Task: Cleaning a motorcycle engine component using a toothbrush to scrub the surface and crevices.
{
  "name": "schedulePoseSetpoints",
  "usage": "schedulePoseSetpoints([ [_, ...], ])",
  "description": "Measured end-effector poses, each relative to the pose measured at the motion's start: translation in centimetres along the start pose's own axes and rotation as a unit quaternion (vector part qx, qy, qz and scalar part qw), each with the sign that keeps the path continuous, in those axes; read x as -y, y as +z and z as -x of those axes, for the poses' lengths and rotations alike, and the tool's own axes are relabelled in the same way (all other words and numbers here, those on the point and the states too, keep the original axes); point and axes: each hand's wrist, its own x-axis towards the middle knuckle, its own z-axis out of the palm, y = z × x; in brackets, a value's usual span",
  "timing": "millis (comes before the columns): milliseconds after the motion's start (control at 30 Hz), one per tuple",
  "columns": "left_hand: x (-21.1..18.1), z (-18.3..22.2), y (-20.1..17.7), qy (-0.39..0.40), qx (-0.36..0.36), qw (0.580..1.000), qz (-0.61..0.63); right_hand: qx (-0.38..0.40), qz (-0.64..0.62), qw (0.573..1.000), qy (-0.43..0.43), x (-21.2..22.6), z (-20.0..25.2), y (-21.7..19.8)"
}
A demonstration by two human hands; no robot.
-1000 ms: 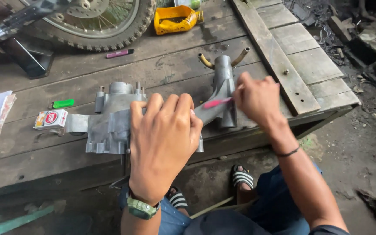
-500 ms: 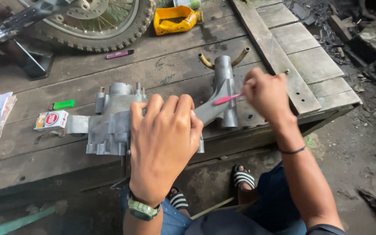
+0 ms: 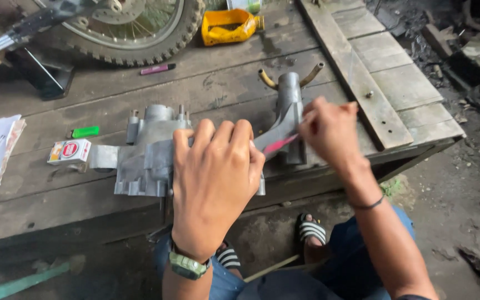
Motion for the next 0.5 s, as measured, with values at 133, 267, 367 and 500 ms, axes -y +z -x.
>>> schedulePoseSetpoints([
  [133,0.2,0.1,0.1,0.003,0.010,1.000,-0.004,0.079,-0.081,0.993,0.031,-1.2,0.2,1.0],
  [267,0.1,0.4,0.2,0.003,0.004,1.000,-0.006,0.057,-0.063,0.995,0.059,-3.4,0.2,0.8],
  [367,0.1,0.0,0.2,0.004,-0.002,1.000,-0.009,0.044,-0.052,0.997,0.041,-0.3,0.3,1.4],
  [500,0.2,0.1,0.0,0.007,0.010,1.000,-0.006,0.020,-0.081,0.996,0.029,-2.5,-0.7,1.1],
])
